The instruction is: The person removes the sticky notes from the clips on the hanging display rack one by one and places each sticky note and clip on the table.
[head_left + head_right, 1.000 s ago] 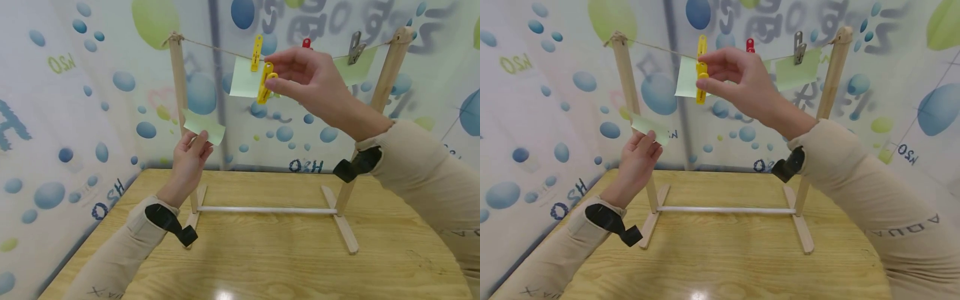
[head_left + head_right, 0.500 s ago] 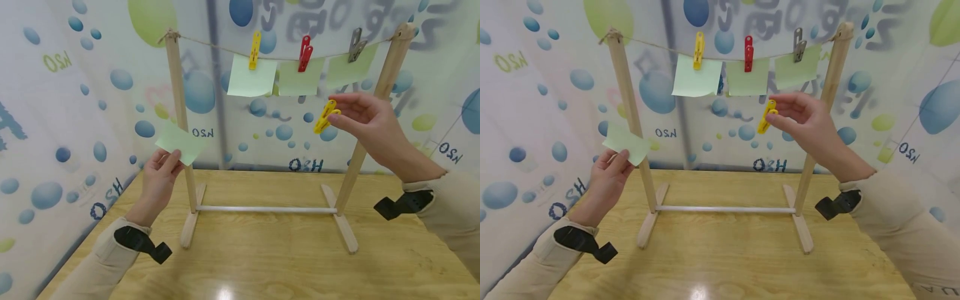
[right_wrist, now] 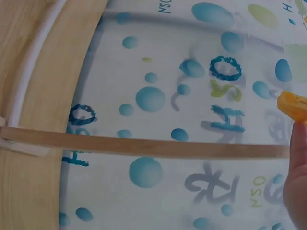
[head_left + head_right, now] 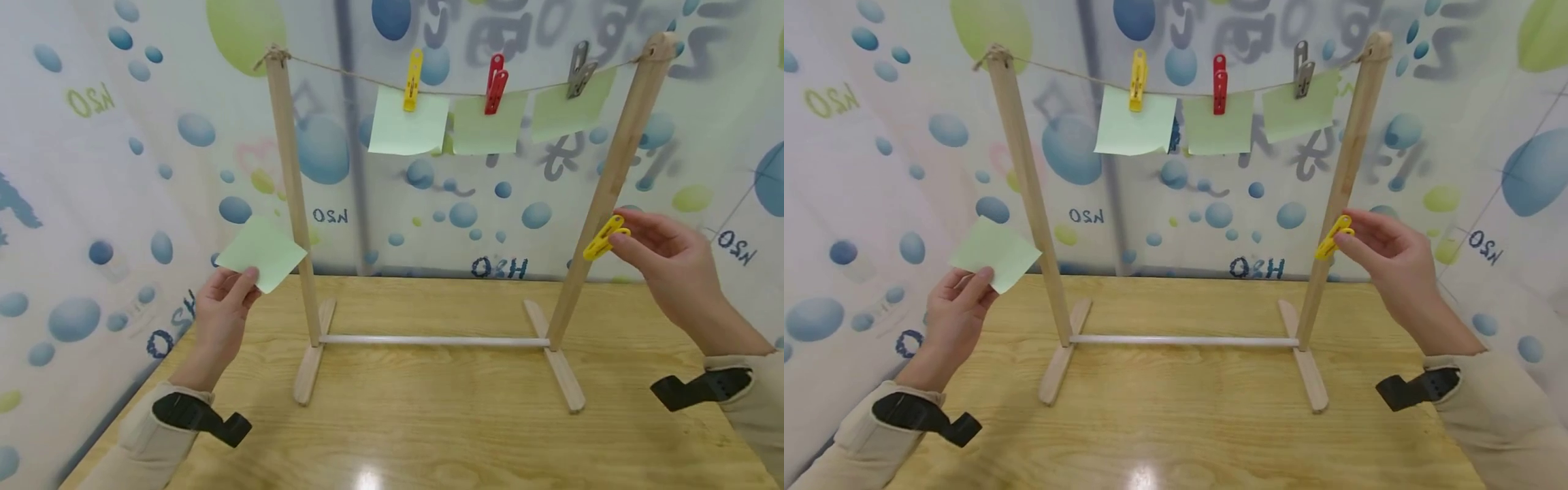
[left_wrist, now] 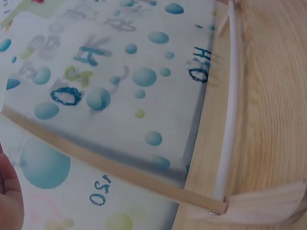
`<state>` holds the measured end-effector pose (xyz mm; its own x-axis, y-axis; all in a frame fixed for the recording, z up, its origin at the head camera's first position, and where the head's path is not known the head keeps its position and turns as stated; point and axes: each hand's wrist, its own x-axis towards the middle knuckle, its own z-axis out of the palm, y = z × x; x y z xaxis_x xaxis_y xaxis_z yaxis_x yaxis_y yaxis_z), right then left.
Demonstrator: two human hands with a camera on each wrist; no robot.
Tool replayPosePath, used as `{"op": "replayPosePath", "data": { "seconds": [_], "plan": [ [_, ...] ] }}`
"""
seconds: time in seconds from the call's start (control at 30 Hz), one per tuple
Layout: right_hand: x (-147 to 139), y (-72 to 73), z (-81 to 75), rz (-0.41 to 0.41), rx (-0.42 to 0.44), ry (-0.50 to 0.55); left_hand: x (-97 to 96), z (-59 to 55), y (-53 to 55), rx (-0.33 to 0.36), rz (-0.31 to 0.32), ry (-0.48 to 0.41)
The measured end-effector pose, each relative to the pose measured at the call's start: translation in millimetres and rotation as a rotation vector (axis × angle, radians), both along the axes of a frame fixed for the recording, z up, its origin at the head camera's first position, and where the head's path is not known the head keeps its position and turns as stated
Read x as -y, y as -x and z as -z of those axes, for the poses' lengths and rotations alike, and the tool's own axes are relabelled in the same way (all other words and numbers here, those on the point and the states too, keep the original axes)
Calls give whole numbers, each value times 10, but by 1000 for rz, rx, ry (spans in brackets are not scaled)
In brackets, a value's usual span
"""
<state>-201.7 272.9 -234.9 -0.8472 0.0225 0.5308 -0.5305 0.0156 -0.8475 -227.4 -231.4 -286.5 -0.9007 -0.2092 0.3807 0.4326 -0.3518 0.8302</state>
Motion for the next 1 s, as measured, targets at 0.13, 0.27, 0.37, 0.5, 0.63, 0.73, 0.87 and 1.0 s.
{"op": "replayPosePath", "data": {
  "seconds": [0.13,0.27,0.37,0.5,0.63,0.73,0.87,1.0],
  "plan": [
    [-190,-23,181,82,82,-15,156,120,35,-13,-32,40],
    [-348,-5,363,85,151,-26,597,545,343,-29,-43,157],
    [-451,25,511,89,197,-94,1018,989,686,12,-72,237],
    [-550,72,716,128,232,-212,1235,1239,817,70,-41,206],
    [-701,164,965,66,272,-184,1286,1368,854,181,-116,195],
    [-867,285,1198,41,321,-209,1381,1545,969,299,-215,264],
    [-1120,540,1606,75,380,-208,1322,1524,892,381,-165,322],
    [-1276,762,1955,114,457,-227,1155,1342,728,477,-121,465]
  ]
}}
